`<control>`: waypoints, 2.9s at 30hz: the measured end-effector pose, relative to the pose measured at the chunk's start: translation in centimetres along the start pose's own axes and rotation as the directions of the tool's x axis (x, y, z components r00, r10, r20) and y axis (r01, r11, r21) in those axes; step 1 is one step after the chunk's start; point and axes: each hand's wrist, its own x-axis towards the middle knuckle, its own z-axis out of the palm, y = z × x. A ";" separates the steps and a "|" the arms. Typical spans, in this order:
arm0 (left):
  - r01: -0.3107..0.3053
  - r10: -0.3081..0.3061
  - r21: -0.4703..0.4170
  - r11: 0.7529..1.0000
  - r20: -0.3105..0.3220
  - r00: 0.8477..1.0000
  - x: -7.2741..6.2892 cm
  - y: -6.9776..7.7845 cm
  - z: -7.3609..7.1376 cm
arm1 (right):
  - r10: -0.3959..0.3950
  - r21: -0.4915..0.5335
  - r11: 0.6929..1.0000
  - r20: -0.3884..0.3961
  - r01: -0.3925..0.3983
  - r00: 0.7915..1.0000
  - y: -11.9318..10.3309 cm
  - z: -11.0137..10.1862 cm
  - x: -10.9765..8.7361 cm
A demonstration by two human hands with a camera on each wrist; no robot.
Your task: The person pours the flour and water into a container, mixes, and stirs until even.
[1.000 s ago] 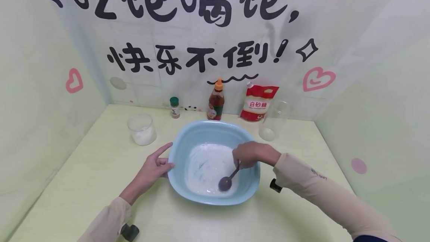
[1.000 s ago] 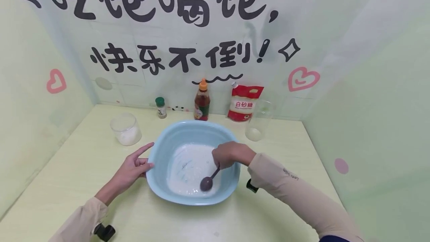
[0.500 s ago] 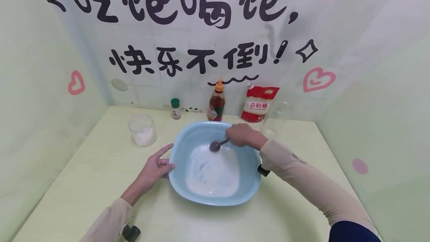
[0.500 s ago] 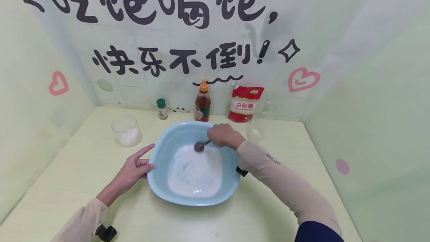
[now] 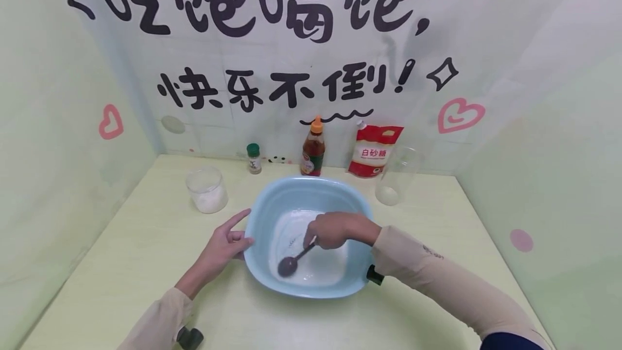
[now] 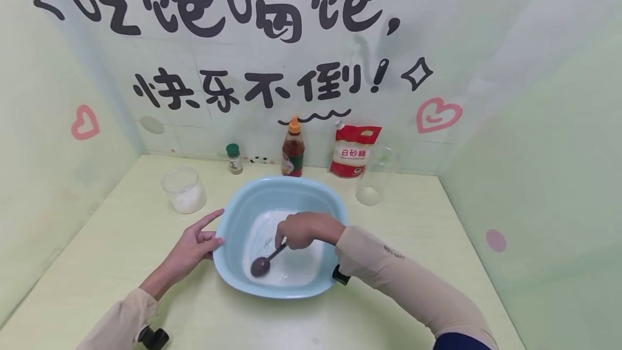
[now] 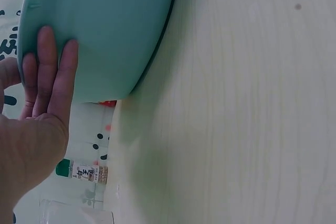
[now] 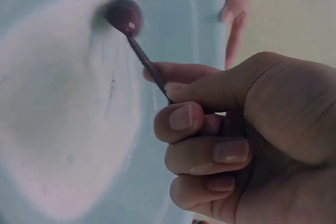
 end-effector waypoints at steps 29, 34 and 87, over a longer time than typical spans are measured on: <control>0.011 -0.011 0.004 1.000 -0.007 1.000 -0.2 0.2 0.0 | 0.046 0.016 0.999 -0.243 -0.043 0.969 4.1 -1.6 1.7; 0.021 -0.021 0.009 1.000 -0.013 1.000 -0.2 -0.1 0.4 | -0.050 0.003 0.999 -0.180 0.051 0.982 1.9 -0.5 2.3; 0.030 -0.030 0.018 0.999 -0.033 0.999 -0.6 0.5 0.3 | 0.081 -0.002 0.997 -0.015 -0.081 0.997 2.3 -0.7 -2.3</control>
